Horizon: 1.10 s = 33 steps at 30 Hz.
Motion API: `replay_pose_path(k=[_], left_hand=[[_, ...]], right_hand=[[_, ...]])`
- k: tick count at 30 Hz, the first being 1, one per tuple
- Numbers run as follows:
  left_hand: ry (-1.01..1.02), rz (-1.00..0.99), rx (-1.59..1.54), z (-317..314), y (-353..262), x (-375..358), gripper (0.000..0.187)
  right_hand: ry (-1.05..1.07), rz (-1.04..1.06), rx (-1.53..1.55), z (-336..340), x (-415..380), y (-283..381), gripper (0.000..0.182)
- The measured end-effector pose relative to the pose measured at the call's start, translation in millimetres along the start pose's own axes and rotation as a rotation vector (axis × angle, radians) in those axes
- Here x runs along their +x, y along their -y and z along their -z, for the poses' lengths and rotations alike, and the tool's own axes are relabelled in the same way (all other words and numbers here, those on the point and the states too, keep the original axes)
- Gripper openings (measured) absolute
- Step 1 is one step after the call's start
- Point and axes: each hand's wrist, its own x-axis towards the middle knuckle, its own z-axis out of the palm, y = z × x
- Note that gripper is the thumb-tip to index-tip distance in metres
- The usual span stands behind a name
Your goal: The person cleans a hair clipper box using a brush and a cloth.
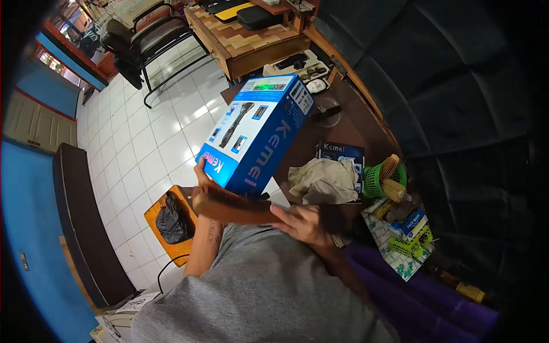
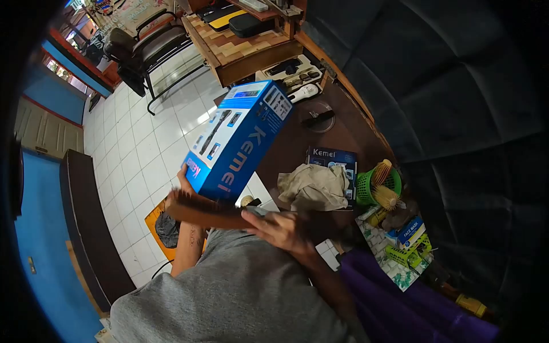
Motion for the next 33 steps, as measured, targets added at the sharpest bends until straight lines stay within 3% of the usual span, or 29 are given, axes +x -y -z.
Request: replay_pose_path(k=[1,3,5,7,8,10,12,14,15,17,19,20,22,23,25,27,29,31,32,33], left_hand=[[-0.028,0.164,-0.37,-14.1,-13.1,-6.3,0.069],[0.003,0.357,-0.409,-31.4,-32.5,-24.4,0.073],[-0.015,0.324,-0.37,-33.8,-34.6,-27.3,0.078],[-0.006,0.337,-0.389,-30.8,-36.7,-29.5,0.081],[-0.014,0.356,-0.369,-32.0,-38.0,-29.7,0.082],[0.044,0.392,-0.435,-29.4,-36.6,-24.8,0.081],[0.146,0.482,-0.609,-26.1,-32.0,-19.1,0.074],[0.147,0.421,-0.549,-33.0,-26.6,-11.2,0.074],[0.138,0.361,-0.474,-33.1,-24.5,-8.3,0.076],[0.251,0.36,-0.447,-18.8,-18.0,-8.3,0.071],[0.069,0.386,-0.398,-32.6,-33.1,-21.3,0.072],[0.102,0.358,-0.402,-20.8,-25.7,-13.6,0.076],[0.11,0.34,-0.412,-20.1,-28.6,-14.1,0.078],[0.119,0.321,-0.417,-18.9,-31.2,-13.6,0.08],[0.151,0.278,-0.454,2.3,-16.9,0.7,0.08],[0.318,0.276,-0.585,46.3,13.0,30.3,0.075],[0.079,0.302,-0.676,39.0,14.5,32.1,0.071],[0.264,0.28,-0.772,50.5,29.7,39.1,0.068],[0.291,0.298,-0.746,52.8,33.6,38.4,0.069],[0.318,0.318,-0.721,53.3,36.2,37.5,0.07]], right_hand=[[-0.003,-0.027,-0.076,-3.1,3.4,-1.1,0.047],[-0.361,-0.16,-0.064,-15.1,9.1,-38.8,0.047],[-0.576,-0.366,-0.183,9.0,24.4,-64.0,0.047],[-0.563,-0.936,0.132,41.5,34.4,-59.0,0.048],[-0.566,-0.935,0.132,40.7,27.2,-61.3,0.048],[-0.556,-0.421,-0.099,35.2,7.0,-61.1,0.048],[-0.235,-0.284,-0.047,27.8,-8.6,-26.9,0.05],[-0.069,0.085,-0.172,13.4,-10.0,-13.4,0.047],[0.039,0.024,-0.004,10.9,-2.7,-4.6,0.051],[-0.079,-0.032,-0.119,1.2,-3.5,-18.0,0.05],[-0.306,-0.307,0.018,16.6,18.1,-36.3,0.05],[-0.428,-0.241,-0.173,28.9,29.7,-52.9,0.049],[-0.566,-0.545,-0.087,45.1,34.5,-76.0,0.048],[-0.567,-0.545,-0.088,52.3,29.5,-76.4,0.048],[-0.638,-0.802,0.491,67.1,20.5,-71.8,0.046],[-0.578,-0.697,0.681,78.1,-1.7,-58.5,0.048],[-0.247,-0.291,0.462,86.1,-17.0,-50.6,0.049],[-0.087,-0.101,0.265,105.9,8.3,-24.8,0.047],[0.04,-0.202,0.416,111.9,14.8,-10.8,0.043],[0.035,-0.212,0.414,110.5,15.3,-8.7,0.043]])
